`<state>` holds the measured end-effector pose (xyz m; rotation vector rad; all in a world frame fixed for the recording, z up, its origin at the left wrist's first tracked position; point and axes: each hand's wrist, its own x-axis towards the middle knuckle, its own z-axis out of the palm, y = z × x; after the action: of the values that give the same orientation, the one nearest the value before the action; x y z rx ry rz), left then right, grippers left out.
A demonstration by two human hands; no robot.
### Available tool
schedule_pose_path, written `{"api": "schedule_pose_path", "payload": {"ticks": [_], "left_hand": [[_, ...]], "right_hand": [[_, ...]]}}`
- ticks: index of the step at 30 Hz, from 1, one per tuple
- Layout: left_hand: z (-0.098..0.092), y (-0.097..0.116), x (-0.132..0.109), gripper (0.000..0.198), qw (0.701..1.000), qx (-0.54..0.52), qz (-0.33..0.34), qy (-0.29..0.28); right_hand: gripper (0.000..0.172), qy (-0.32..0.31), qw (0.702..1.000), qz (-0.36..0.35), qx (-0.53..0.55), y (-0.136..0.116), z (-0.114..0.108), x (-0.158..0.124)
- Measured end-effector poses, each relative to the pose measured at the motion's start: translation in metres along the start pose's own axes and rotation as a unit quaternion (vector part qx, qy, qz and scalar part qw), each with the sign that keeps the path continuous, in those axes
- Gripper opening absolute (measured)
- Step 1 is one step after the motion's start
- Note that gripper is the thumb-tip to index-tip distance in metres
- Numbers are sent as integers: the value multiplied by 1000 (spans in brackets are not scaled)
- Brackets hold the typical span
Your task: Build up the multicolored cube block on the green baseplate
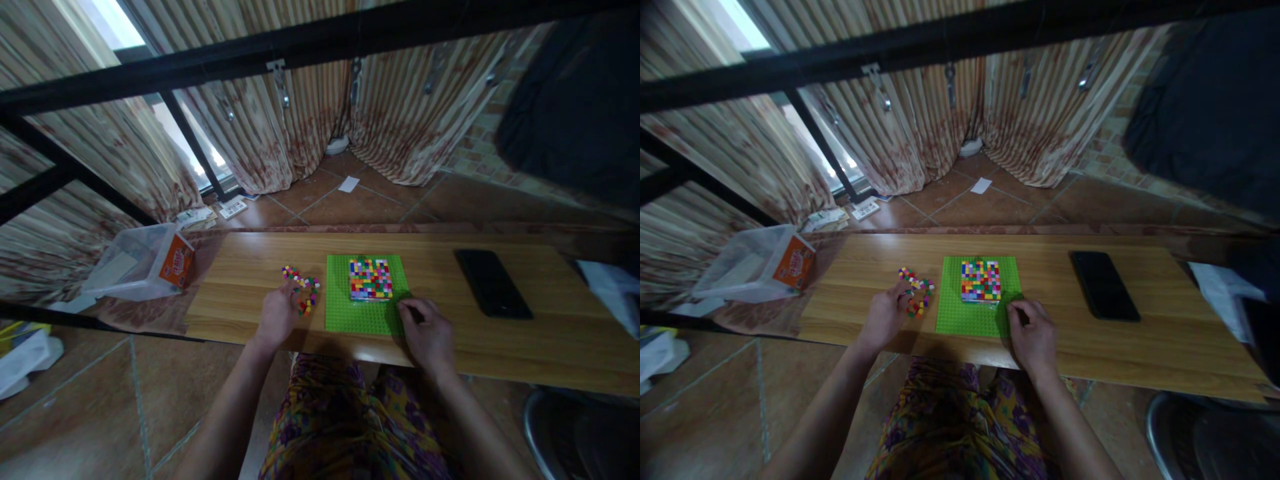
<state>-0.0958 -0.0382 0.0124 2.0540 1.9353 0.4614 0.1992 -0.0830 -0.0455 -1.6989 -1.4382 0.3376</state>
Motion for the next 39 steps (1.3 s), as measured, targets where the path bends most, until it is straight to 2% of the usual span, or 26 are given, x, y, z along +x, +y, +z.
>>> {"api": "schedule_pose_path", "payload": {"ticks": [10,13,20,24,27,36,39], "left_hand": [[5,3,1,30,996,-78,-30,28],[7,3,2,30,997,-68,-34,29],[6,9,6,29,1000,-9,28,9],[4,16,8,23,998,55,27,-10],[3,18,8,28,996,82,25,-20],[1,18,9,28,994,102,-2,-38],[2,17,11,25,995,92,-13,-27]], "right_hand": [[31,5,1000,2,1,0,1,0],[31,3,1000,4,3,2,1,0],[33,6,1000,3,-6,1,1,0],[32,0,1000,3,-6,0,0,0],[32,0,1000,5,-6,1,1,0],[31,1,1000,1,7,0,0,0],[31,4,1000,-6,3,0,0,0]]}}
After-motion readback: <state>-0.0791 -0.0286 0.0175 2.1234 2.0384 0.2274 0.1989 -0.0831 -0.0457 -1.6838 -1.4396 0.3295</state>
